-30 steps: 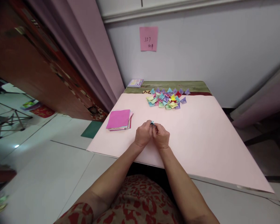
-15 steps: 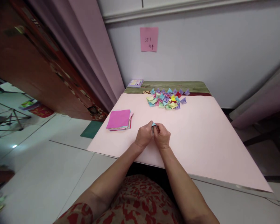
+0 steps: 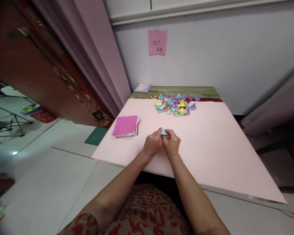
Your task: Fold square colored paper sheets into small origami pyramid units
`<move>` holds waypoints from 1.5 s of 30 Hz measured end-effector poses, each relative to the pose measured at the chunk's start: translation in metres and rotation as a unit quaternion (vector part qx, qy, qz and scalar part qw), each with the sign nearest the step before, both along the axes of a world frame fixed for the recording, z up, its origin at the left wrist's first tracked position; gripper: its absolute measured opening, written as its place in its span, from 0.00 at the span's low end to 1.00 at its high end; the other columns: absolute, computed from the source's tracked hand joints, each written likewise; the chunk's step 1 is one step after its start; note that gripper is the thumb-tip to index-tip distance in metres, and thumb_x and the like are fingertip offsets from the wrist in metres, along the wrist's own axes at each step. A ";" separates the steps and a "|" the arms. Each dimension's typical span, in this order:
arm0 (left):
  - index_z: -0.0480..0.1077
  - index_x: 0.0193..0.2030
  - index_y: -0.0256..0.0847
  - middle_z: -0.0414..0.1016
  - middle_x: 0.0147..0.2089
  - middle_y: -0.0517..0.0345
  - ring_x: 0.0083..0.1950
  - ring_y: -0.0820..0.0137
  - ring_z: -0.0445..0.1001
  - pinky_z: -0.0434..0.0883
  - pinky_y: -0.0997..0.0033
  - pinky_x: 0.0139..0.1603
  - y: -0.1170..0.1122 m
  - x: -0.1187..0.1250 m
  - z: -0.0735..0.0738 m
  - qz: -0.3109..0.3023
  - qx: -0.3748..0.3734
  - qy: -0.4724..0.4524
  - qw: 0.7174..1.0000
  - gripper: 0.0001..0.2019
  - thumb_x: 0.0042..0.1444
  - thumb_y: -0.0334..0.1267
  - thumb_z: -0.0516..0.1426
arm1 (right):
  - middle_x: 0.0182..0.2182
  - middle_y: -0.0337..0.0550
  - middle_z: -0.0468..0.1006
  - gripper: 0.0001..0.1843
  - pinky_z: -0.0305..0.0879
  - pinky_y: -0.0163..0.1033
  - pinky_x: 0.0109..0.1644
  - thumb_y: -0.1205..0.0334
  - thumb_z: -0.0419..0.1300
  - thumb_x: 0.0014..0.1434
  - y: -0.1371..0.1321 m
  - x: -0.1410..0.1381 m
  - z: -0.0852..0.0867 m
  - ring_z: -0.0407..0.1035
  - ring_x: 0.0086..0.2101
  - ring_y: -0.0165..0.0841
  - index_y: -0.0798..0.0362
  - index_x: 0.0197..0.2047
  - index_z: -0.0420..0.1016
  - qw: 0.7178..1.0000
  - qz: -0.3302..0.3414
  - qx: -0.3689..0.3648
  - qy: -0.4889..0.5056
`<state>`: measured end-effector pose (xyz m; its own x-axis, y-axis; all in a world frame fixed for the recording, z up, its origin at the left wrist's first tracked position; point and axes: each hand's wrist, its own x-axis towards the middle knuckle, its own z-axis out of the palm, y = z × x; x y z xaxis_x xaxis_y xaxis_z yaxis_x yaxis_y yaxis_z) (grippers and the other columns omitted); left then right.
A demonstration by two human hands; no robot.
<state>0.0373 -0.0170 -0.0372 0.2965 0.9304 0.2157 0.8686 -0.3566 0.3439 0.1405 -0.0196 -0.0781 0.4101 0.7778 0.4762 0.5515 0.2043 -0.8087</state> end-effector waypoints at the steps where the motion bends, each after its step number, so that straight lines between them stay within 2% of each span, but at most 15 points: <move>1: 0.64 0.61 0.34 0.78 0.44 0.43 0.43 0.61 0.79 0.74 0.70 0.41 -0.001 0.001 -0.003 -0.010 0.013 0.004 1.000 0.20 0.63 0.29 0.48 | 0.18 0.34 0.71 0.09 0.62 0.33 0.26 0.59 0.58 0.54 0.000 0.001 0.000 0.61 0.18 0.28 0.53 0.35 0.79 1.000 -0.004 -0.007 0.014; 5: 0.60 0.65 0.33 0.76 0.48 0.41 0.45 0.63 0.79 0.74 0.75 0.40 -0.007 0.004 -0.009 -0.032 0.050 0.027 0.998 0.23 0.63 0.27 0.47 | 0.15 0.32 0.66 0.11 0.60 0.32 0.25 0.60 0.58 0.53 0.000 0.003 0.000 0.59 0.17 0.27 0.53 0.35 0.80 1.000 -0.007 -0.011 0.024; 12: 0.61 0.65 0.31 0.76 0.47 0.40 0.41 0.64 0.79 0.73 0.75 0.35 -0.010 0.009 -0.006 -0.028 0.059 0.067 0.996 0.23 0.63 0.26 0.46 | 0.24 0.37 0.78 0.10 0.64 0.33 0.28 0.61 0.58 0.52 0.000 0.004 -0.003 0.65 0.20 0.28 0.53 0.36 0.78 0.999 0.009 -0.012 0.032; 16: 0.64 0.63 0.33 0.78 0.44 0.42 0.41 0.63 0.79 0.74 0.71 0.40 -0.005 0.007 -0.009 -0.004 0.014 0.008 1.000 0.22 0.62 0.27 0.49 | 0.27 0.38 0.80 0.10 0.66 0.34 0.28 0.61 0.58 0.53 0.001 0.002 -0.004 0.66 0.21 0.29 0.52 0.38 0.78 0.999 0.006 -0.021 0.040; 19: 0.70 0.58 0.39 0.80 0.44 0.46 0.45 0.63 0.79 0.74 0.66 0.49 0.003 0.000 -0.012 0.009 -0.014 -0.125 0.992 0.21 0.60 0.27 0.50 | 0.27 0.37 0.80 0.12 0.67 0.34 0.29 0.62 0.58 0.52 0.002 0.000 -0.003 0.67 0.21 0.29 0.51 0.40 0.77 0.998 0.002 -0.018 0.061; 21: 0.75 0.53 0.42 0.81 0.44 0.51 0.44 0.65 0.79 0.74 0.66 0.50 0.009 -0.004 -0.014 0.016 -0.033 -0.260 0.965 0.20 0.58 0.28 0.50 | 0.29 0.38 0.81 0.13 0.68 0.34 0.29 0.63 0.58 0.52 0.001 -0.001 -0.002 0.69 0.22 0.29 0.51 0.41 0.77 0.997 0.011 -0.008 0.079; 22: 0.76 0.51 0.43 0.81 0.43 0.53 0.42 0.66 0.79 0.75 0.66 0.48 0.012 -0.006 -0.015 0.023 -0.053 -0.330 0.942 0.19 0.57 0.28 0.50 | 0.29 0.38 0.80 0.13 0.68 0.33 0.29 0.64 0.57 0.51 0.001 -0.002 -0.002 0.69 0.22 0.29 0.51 0.41 0.77 0.996 0.019 -0.003 0.084; 25: 0.79 0.45 0.40 0.80 0.34 0.57 0.31 0.71 0.77 0.78 0.67 0.36 0.017 -0.009 -0.019 0.053 -0.147 -0.508 0.847 0.16 0.54 0.32 0.53 | 0.26 0.37 0.78 0.11 0.68 0.34 0.28 0.64 0.57 0.52 0.000 -0.003 -0.002 0.67 0.21 0.28 0.52 0.38 0.78 0.994 0.047 0.005 0.101; 27: 0.79 0.43 0.37 0.78 0.29 0.58 0.26 0.73 0.74 0.77 0.69 0.30 0.020 -0.012 -0.021 0.063 -0.204 -0.583 0.784 0.15 0.50 0.33 0.56 | 0.24 0.36 0.76 0.10 0.66 0.33 0.27 0.64 0.58 0.52 0.001 -0.003 -0.003 0.65 0.21 0.28 0.53 0.37 0.77 0.989 0.076 0.001 0.129; 28: 0.79 0.42 0.36 0.77 0.28 0.59 0.25 0.74 0.73 0.76 0.70 0.28 0.021 -0.013 -0.022 0.065 -0.222 -0.605 0.762 0.14 0.48 0.34 0.57 | 0.24 0.36 0.76 0.09 0.66 0.33 0.27 0.64 0.58 0.51 0.002 -0.002 -0.005 0.65 0.21 0.28 0.53 0.37 0.77 0.985 0.096 -0.003 0.146; 30: 0.78 0.39 0.34 0.75 0.26 0.60 0.24 0.75 0.72 0.75 0.72 0.27 0.023 -0.018 -0.022 0.062 -0.242 -0.624 0.741 0.14 0.45 0.33 0.59 | 0.25 0.37 0.76 0.10 0.65 0.33 0.26 0.64 0.57 0.51 0.003 -0.001 -0.007 0.66 0.22 0.28 0.54 0.37 0.76 0.975 0.138 -0.018 0.176; 34: 0.78 0.38 0.33 0.78 0.29 0.56 0.27 0.73 0.75 0.76 0.72 0.30 0.026 -0.027 -0.021 0.046 -0.269 -0.627 0.730 0.14 0.43 0.32 0.59 | 0.28 0.40 0.78 0.11 0.67 0.35 0.29 0.62 0.56 0.54 0.006 0.004 -0.009 0.68 0.25 0.30 0.55 0.39 0.76 0.965 0.180 -0.037 0.188; 38: 0.77 0.39 0.32 0.78 0.31 0.54 0.30 0.71 0.76 0.76 0.70 0.32 0.027 -0.030 -0.026 0.037 -0.261 -0.631 0.730 0.14 0.46 0.37 0.61 | 0.35 0.46 0.80 0.12 0.71 0.39 0.38 0.57 0.57 0.57 0.007 0.006 -0.011 0.73 0.34 0.34 0.55 0.39 0.77 0.966 0.174 -0.034 0.187; 42: 0.76 0.38 0.33 0.75 0.26 0.59 0.26 0.74 0.72 0.73 0.72 0.29 0.031 -0.025 -0.037 0.035 -0.230 -0.604 0.763 0.14 0.43 0.37 0.64 | 0.33 0.44 0.80 0.14 0.72 0.39 0.38 0.56 0.61 0.56 0.009 0.003 -0.016 0.74 0.32 0.34 0.55 0.43 0.76 0.975 0.128 -0.053 0.177; 45: 0.76 0.38 0.36 0.73 0.24 0.63 0.25 0.74 0.71 0.72 0.72 0.30 0.036 -0.019 -0.044 0.033 -0.194 -0.549 0.813 0.10 0.46 0.33 0.62 | 0.34 0.44 0.79 0.11 0.71 0.39 0.39 0.58 0.60 0.56 0.011 0.003 -0.017 0.73 0.30 0.33 0.53 0.40 0.77 0.995 0.044 -0.043 0.081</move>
<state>0.0181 0.0187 -0.0811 0.0698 0.9976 0.0030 -0.0238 -0.0013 0.9997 0.1431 -0.0088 -0.0949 0.4055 0.8489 0.3391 0.3952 0.1717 -0.9024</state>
